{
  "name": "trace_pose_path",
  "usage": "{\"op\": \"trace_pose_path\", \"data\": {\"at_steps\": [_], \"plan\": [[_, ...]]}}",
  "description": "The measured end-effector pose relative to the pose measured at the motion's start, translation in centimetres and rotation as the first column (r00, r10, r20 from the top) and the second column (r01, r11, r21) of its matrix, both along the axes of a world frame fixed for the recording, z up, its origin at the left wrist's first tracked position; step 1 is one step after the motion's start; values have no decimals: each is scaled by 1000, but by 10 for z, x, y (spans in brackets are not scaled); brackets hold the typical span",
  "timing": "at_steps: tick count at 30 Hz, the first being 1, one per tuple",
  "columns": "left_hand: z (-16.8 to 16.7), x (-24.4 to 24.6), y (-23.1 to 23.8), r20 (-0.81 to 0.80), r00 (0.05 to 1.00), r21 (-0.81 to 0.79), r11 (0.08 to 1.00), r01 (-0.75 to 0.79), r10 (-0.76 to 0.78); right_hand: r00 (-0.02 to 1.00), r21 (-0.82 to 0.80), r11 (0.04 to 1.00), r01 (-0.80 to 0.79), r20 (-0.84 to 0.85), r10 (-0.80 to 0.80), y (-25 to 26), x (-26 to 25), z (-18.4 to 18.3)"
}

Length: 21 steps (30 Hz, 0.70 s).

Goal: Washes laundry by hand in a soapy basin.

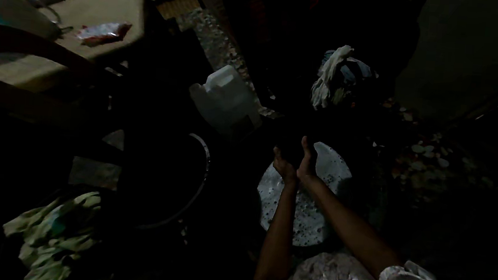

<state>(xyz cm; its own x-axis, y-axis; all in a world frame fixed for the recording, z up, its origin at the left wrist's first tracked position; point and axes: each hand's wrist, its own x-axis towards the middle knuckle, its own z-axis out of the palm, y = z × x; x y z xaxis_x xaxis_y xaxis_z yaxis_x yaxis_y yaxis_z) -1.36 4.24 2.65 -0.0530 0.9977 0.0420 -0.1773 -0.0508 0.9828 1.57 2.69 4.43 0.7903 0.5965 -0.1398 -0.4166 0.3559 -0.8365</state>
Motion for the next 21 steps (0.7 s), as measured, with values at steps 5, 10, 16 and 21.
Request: {"op": "trace_pose_path", "data": {"at_steps": [5, 10, 16, 21], "plan": [[-5, -32, 21, 12, 960, -63, 958, 279, -279, 991, -52, 999, -1, 134, 8, -7, 14, -2], [10, -51, 36, -404, 897, 276, 912, 304, -177, 901, -315, 946, -68, 387, 194, -16, 21, -7], [50, -66, 51, -645, 655, -11, 862, 506, -393, 565, -484, 839, -251, 631, 533, -29, 32, -18], [67, -69, 62, -794, 269, -294, 732, 614, -545, 138, -795, 552, -252, 535, 833, -36, 29, -8]]}}
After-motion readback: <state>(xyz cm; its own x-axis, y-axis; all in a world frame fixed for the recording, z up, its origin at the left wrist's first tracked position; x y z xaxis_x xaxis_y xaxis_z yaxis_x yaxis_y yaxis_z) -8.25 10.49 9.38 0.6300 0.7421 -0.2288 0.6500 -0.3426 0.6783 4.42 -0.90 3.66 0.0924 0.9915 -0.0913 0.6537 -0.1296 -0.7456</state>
